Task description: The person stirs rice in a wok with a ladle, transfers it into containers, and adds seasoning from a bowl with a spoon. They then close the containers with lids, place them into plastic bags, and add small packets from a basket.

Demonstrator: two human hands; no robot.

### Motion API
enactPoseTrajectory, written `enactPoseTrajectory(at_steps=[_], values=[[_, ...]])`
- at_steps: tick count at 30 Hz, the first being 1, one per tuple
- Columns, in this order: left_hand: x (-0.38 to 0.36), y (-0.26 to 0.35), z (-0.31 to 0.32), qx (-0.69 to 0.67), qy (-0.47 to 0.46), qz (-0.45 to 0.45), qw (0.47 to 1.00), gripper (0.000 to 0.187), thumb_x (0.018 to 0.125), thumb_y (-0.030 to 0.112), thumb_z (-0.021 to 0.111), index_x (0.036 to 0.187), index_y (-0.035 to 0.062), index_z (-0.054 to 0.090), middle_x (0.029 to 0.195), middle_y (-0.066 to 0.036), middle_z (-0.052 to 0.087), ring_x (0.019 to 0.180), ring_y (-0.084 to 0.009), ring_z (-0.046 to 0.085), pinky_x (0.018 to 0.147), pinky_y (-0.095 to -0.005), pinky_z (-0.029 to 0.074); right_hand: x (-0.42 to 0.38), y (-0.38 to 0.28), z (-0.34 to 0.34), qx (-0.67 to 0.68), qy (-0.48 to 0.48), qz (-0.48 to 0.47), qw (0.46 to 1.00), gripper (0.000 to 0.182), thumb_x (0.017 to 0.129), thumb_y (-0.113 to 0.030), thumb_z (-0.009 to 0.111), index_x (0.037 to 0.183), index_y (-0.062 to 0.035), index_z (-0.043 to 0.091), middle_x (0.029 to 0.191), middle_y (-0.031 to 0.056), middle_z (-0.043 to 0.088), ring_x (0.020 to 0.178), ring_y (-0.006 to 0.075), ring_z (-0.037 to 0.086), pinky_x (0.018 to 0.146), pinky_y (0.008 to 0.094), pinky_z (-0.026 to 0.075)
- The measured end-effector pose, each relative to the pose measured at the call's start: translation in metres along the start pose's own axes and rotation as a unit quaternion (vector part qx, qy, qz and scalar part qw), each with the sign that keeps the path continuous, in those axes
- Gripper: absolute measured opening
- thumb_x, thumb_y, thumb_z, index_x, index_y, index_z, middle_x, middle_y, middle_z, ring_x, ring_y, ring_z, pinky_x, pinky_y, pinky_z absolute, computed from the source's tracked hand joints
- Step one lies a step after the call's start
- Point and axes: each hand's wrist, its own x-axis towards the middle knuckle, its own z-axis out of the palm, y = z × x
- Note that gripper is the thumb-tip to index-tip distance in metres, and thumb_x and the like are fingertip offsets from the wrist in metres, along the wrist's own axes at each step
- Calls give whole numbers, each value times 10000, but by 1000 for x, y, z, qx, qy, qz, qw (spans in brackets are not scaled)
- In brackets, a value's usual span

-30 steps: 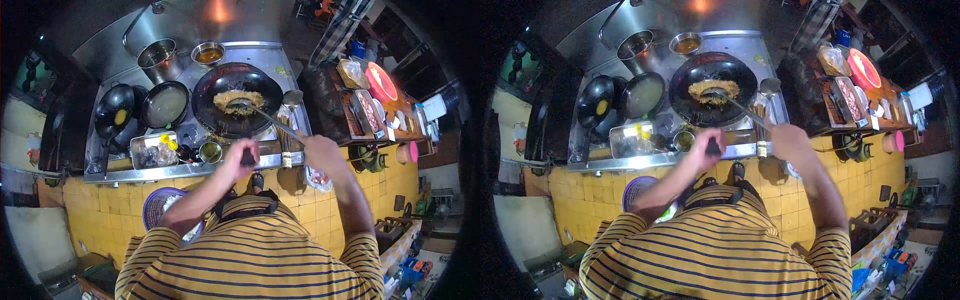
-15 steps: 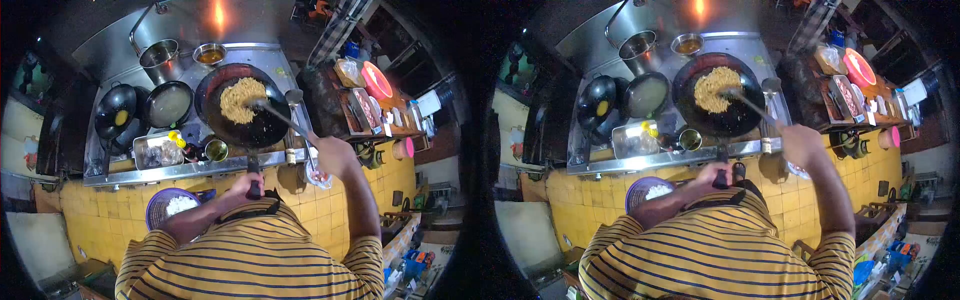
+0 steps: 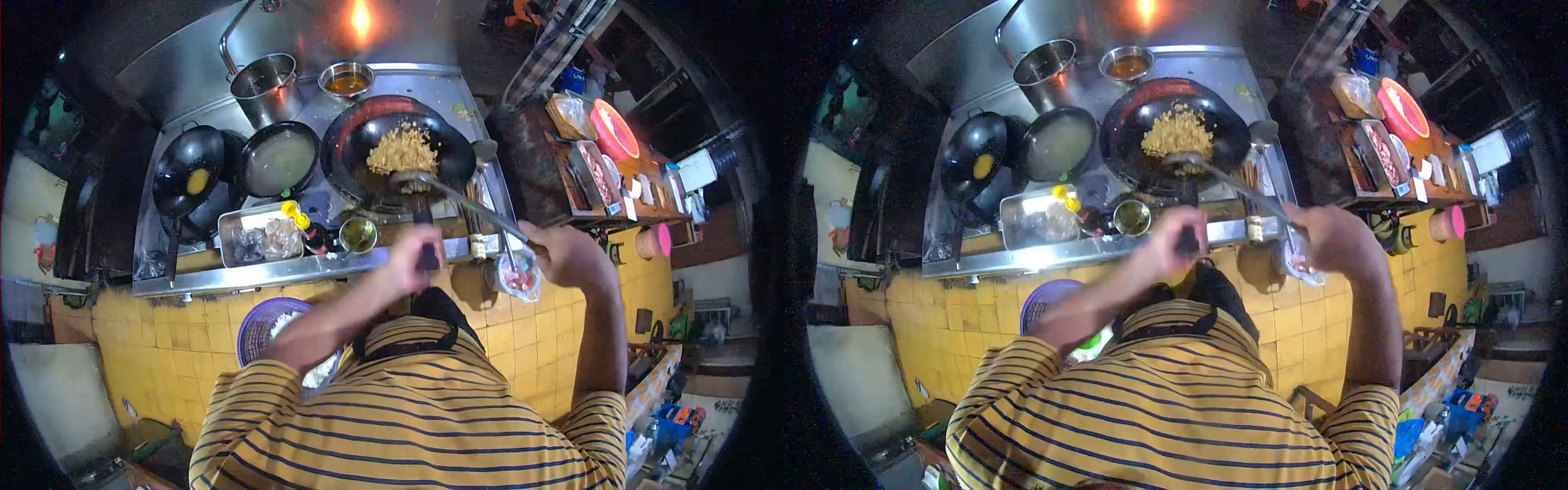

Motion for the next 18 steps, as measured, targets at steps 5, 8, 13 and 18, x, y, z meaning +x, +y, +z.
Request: enactPoseTrajectory(at_steps=[5,8,13,18], values=[[0,-12,-9,109,-18,38,993,75,779,91,572,725,80,521,629,-49,537,554,-159,567,536,-313,485,53,-18,39,-54,-16,114,992,606,736,-87,588,1333,-117,493,906,242,654,865,392,637,790,474,498],[-19,-64,-44,-21,-16,-130,991,113,776,168,602,756,71,549,622,-70,555,572,-178,592,555,-329,504,26,-3,19,-63,18,25,998,584,736,-95,614,1312,-132,522,887,228,657,848,386,640,785,467,500],[46,41,4,13,-15,1,1000,140,748,136,567,632,75,519,580,-72,529,528,-197,543,492,-293,425,30,-5,0,11,-7,-16,1000,547,762,-124,600,1301,-88,513,906,235,643,830,393,631,719,442,492],[-16,-45,-22,205,-19,-3,979,215,840,173,510,649,75,522,612,-78,544,601,-200,583,576,-327,483,56,12,30,13,29,24,999,539,776,-136,587,1306,-88,508,890,242,637,829,403,625,740,464,490]])
